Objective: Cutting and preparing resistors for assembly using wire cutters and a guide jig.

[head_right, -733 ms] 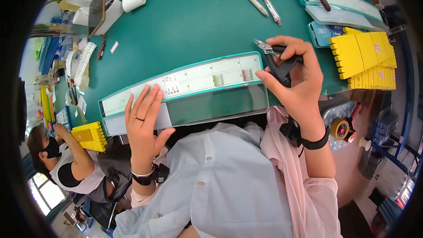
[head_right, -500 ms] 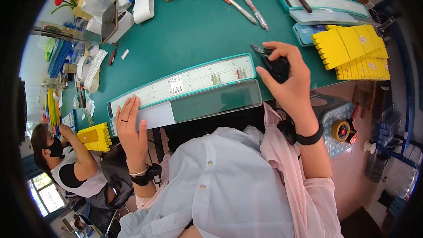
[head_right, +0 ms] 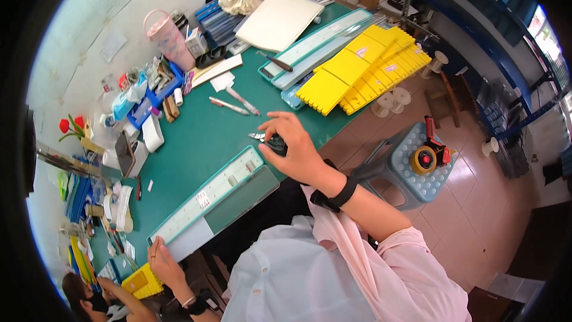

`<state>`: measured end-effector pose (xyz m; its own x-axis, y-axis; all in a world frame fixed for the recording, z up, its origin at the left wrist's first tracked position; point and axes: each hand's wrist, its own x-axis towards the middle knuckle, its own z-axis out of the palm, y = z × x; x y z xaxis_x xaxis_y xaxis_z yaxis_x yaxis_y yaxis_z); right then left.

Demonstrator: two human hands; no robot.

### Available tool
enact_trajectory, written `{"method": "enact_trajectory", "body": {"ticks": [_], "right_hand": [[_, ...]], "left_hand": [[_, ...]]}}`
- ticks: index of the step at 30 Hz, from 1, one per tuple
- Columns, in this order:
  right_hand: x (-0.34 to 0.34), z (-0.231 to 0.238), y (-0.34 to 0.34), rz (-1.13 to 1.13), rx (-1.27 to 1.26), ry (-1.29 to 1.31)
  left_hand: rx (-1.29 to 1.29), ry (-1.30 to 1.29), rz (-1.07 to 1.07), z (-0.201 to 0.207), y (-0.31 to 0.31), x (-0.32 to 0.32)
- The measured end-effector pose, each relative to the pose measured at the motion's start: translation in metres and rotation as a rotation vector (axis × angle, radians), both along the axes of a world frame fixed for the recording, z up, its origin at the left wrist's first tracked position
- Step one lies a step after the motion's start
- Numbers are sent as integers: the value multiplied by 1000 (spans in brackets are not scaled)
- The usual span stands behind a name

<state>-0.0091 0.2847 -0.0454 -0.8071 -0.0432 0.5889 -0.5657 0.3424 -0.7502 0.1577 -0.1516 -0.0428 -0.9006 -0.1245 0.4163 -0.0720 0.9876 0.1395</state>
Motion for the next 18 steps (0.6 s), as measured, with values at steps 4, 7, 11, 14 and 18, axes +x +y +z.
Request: {"method": "enact_trajectory", "body": {"ticks": [4,7,11,14,18], "right_hand": [[12,7,18,62,-45,64],[13,26,61,-159,107,197],[-14,46,167,-659,309,182],[-45,32,263,-920,465,-3],[-79,21,309,-934,706,22]], "left_hand": [[35,6,78,-1,-6,1],[97,-2,157,2,-5,4],[-49,-232,100,15,-6,7],[17,-285,115,14,11,2],[14,-335,147,6,14,0]]}}
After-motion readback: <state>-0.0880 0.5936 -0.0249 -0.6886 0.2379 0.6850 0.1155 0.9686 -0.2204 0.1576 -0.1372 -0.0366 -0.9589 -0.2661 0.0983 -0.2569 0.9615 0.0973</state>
